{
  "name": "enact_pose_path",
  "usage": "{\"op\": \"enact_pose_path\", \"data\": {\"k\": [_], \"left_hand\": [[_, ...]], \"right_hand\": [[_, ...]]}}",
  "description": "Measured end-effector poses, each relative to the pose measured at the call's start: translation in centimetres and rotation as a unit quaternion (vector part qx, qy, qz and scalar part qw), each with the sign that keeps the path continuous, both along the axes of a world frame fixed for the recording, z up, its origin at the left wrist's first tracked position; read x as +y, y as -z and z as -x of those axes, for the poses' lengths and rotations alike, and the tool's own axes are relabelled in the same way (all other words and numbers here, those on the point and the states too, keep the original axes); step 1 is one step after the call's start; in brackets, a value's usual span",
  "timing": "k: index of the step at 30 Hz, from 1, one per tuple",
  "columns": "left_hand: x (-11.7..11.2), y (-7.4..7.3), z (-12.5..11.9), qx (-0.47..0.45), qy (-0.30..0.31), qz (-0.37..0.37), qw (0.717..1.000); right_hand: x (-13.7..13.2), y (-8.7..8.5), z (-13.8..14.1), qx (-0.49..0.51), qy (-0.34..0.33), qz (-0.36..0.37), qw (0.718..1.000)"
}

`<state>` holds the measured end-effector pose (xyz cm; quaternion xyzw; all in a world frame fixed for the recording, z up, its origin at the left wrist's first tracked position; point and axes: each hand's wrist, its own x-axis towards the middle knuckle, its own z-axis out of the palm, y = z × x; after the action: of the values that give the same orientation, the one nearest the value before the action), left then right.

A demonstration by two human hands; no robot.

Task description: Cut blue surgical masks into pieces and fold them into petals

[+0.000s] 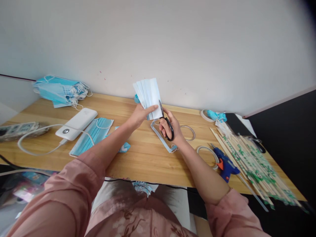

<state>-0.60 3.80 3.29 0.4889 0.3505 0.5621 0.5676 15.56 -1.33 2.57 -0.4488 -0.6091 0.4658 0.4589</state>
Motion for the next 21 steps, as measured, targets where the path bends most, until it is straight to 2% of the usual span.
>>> {"op": "enact_pose_path", "data": {"k": [13, 18, 21], "left_hand": [[0.5, -0.8, 1.0, -0.061, 0.005, -0.010, 0.998], [0.7, -0.8, 1.1, -0.026, -0.015, 0.004, 1.000], [0.6, -1.2, 1.4, -0.020, -0.013, -0.015, 1.000]], "right_hand": [[0.0, 0.1, 0.1, -0.005, -0.010, 0.029, 1.000], [0.4, 0.4, -0.1, 0.012, -0.017, 0.037, 0.999], [0.6, 0.3, -0.4, 0.002, -0.052, 0.007, 0.999]]}}
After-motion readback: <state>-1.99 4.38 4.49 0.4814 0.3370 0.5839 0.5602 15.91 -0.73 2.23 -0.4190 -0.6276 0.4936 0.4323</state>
